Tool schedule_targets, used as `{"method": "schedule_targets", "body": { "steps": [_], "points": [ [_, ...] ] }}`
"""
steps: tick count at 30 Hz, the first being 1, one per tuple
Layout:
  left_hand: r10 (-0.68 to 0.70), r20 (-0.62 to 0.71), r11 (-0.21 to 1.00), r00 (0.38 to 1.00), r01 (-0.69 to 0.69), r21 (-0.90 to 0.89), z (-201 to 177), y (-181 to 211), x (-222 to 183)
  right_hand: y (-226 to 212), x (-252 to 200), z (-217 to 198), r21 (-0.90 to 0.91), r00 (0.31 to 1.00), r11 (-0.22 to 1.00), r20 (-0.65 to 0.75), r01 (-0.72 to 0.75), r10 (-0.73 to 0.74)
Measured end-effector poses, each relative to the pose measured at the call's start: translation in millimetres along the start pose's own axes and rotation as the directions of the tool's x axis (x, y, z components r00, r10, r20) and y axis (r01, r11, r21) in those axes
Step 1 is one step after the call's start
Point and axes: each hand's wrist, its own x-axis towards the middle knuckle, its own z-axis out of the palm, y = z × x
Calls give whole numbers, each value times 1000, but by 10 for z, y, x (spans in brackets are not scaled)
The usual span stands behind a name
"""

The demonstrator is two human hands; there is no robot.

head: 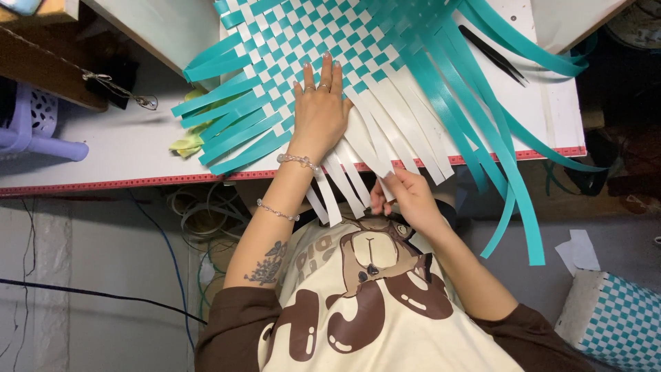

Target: Weaving teal and white plastic strips together to form a patterned sheet for a bag.

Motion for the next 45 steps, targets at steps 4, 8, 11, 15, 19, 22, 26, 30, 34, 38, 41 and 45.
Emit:
{"method": "schedule_targets", "body": {
  "steps": [4,8,11,15,19,22,26,30,34,38,41,45],
  "points": [
    [-2,-43,996,999,6,91,53,23,18,196,-28,62,-25,993,998,-106,-62,59],
    [-24,-63,995,998,30,97,103,39,40,184,-49,125,10,991,1000,-135,10,-9],
    [-29,-86,994,996,38,105,128,64,64,175,-67,139,-23,986,998,-155,58,-61],
    [-34,-63,997,997,38,62,95,75,97,119,-79,181,-77,977,990,-172,118,-130],
    [1,-61,999,998,1,38,64,2,44,249,-69,87,-14,986,997,-154,69,-71],
    [86,-62,995,994,-83,56,9,-144,12,304,-46,12,108,969,994,-245,-12,39],
    [239,-65,960,969,-246,-132,-114,-379,-196,289,-56,-45,95,969,995,-247,-10,34],
    [281,-160,940,946,-305,-152,-170,-399,-341,222,-132,-66,-99,997,995,-76,-1,-7],
    [263,-175,945,949,-290,-154,-194,-354,-351,-420,-431,-139,-589,953,755,-103,-288,284],
    [177,-50,970,983,-183,-158,-308,-228,-445,-611,-564,-176,-821,843,556,-202,131,-498],
    [144,-39,972,989,-148,-183,-276,-125,-497,-718,-403,-120,-796,598,428,-105,428,-795],
    [160,-186,958,969,-198,-210,-49,-107,-517,-833,149,4,-701,651,338,235,628,-721]
  ]
}}
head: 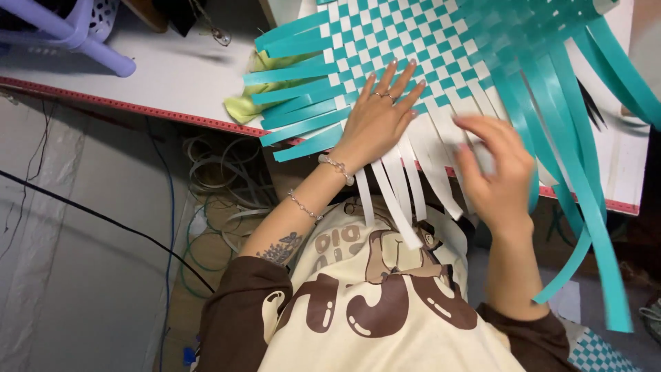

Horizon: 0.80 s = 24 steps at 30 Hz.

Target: Weaving teal and white plastic strips together to form a patterned sheet for a bag.

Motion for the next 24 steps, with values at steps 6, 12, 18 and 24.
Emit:
{"method": "schedule_targets", "body": {
  "steps": [6,12,18,24],
  "points": [
    [179,-835,966,520,-252,51,348,22,-553,587,249,481,-84,937,985,330,150,-114],
    [-256,-616,867,745,-104,-487,802,-224,-1592,663,235,617,-219,879,964,477,153,-31],
    [-686,-262,288,679,-77,-955,497,-147,-1377,544,356,636,-192,844,971,537,139,-15],
    [-895,-12,-35,446,-98,-995,615,-300,-1288,382,392,835,-33,829,988,548,154,-111]
  ]
}}
